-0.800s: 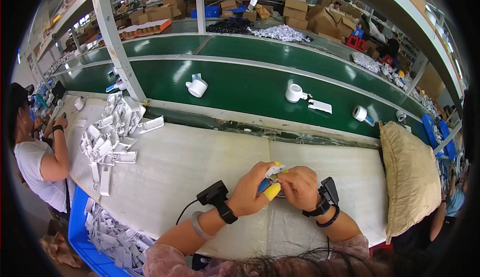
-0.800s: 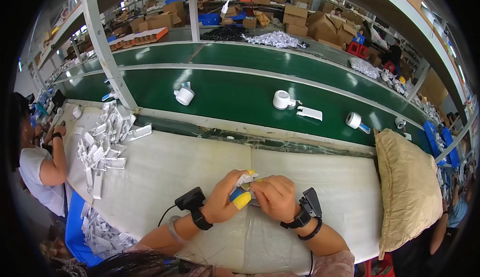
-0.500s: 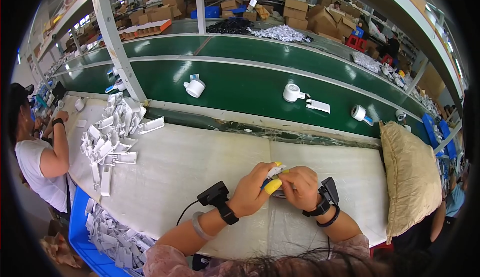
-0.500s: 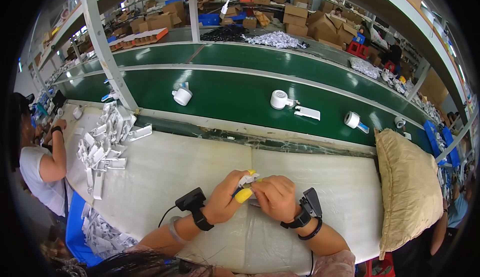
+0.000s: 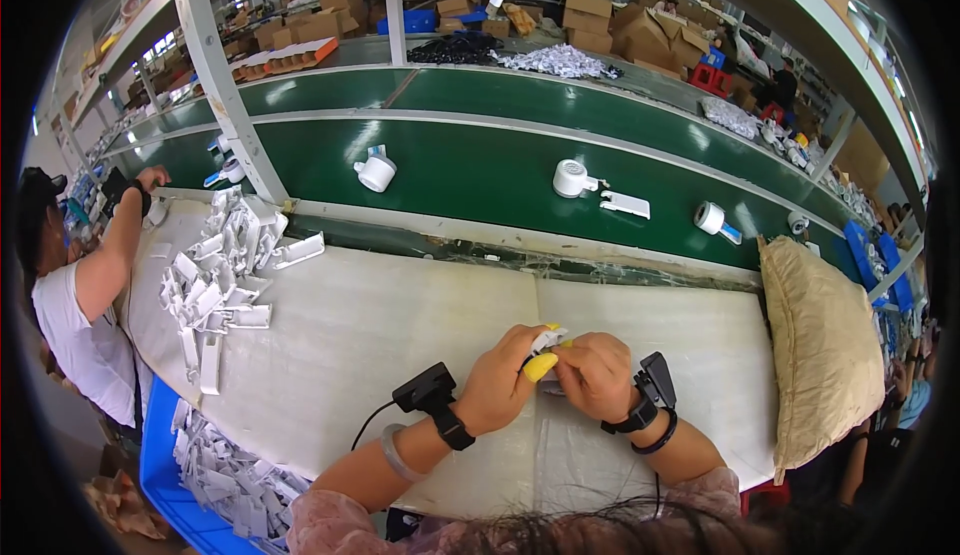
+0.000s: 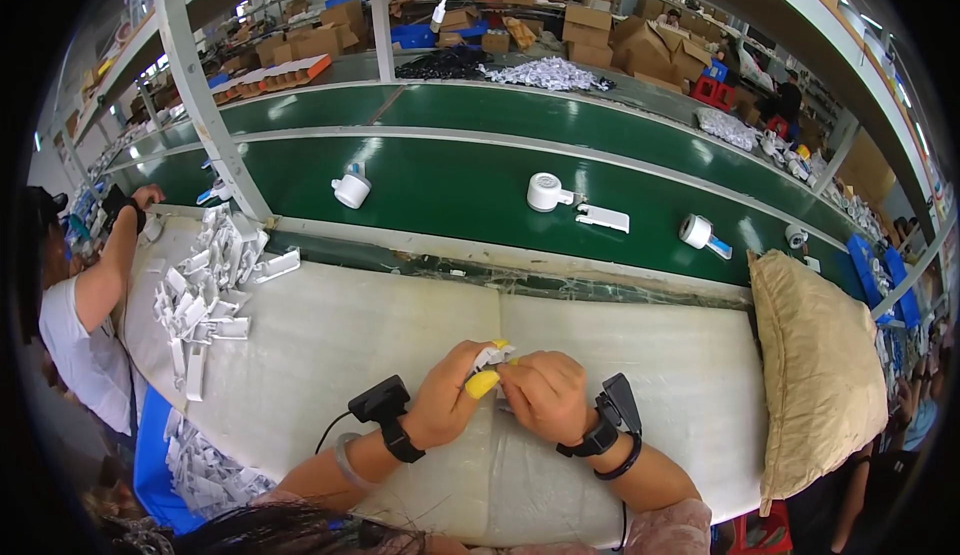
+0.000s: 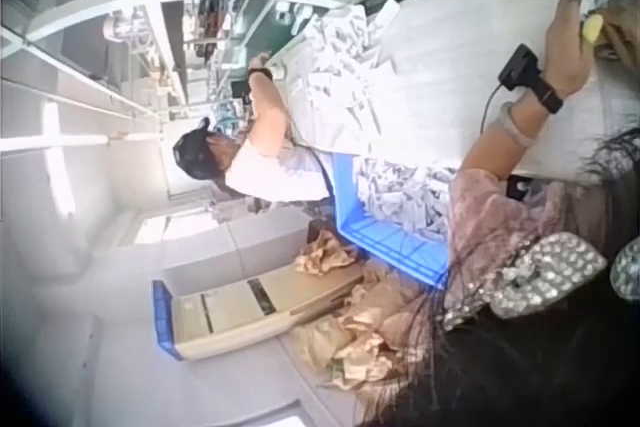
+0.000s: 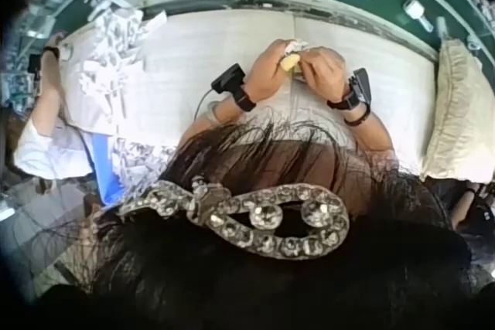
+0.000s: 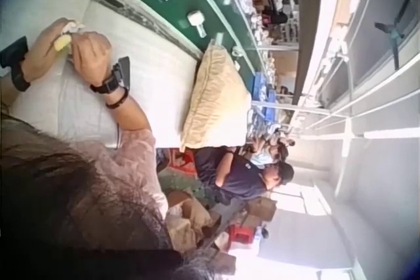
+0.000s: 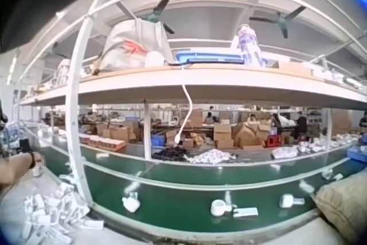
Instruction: The person picks up a white plastic housing and a small circuit board, fits the board into the housing, and secures the wires by hand. They then take a white cylindrical component from the conveyor belt, attach it to the housing, and place the assembled unit back onto the belt.
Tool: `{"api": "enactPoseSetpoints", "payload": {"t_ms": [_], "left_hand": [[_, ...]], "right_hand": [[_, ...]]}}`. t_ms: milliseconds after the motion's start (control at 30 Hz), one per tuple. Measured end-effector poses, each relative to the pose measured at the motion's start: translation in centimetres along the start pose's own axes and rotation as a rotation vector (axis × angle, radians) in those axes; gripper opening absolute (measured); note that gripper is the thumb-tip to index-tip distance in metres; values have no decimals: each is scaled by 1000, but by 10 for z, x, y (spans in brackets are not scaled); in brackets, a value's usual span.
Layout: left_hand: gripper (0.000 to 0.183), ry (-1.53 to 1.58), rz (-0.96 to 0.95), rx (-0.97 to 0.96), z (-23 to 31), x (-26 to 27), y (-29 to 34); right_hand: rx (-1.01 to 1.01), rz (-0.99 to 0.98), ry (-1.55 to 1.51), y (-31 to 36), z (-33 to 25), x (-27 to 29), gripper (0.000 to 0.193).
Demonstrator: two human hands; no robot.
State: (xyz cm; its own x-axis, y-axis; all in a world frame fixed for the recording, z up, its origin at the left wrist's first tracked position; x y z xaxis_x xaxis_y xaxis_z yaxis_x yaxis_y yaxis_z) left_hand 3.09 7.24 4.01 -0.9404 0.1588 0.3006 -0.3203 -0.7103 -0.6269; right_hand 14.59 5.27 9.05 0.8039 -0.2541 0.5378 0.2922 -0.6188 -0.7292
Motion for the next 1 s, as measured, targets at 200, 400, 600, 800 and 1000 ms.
{"api": "enactPoseSetpoints", "payload": {"t_ms": [200, 400, 600, 800, 1000], "left_hand": [[34, -6, -96, 96, -5, -2, -3], [26, 59, -31, 173, -18, 4, -4], [39, 280, 94, 536, -99, 39, -34], [34, -351, 187, 453, -207, 168, -116], [46, -1164, 47, -125, -172, 68, -198]], "right_hand": [[-37, 9, 33, 0, 1, -2, 21], [-107, -50, 28, 1, 13, -6, 23], [-207, -20, 82, 1, 48, -8, 41], [-300, -160, 95, 12, 73, -40, 36], [-244, -137, 156, 28, 87, -52, 17]]}}
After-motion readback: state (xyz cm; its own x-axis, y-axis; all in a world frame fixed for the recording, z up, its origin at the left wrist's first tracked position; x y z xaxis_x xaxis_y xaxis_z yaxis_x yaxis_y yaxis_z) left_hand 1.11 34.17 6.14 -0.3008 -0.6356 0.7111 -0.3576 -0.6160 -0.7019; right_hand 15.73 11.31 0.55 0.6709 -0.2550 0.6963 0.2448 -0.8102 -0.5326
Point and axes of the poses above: each hand's wrist, its own y-axis away from the middle knuckle, its own x-axis out of the back of the hand, z = x × y, the point moved 9 cm from there along -y, towards the middle knuckle, and after that the axes turned 13 degrees about -x, right-handed, at the moved point
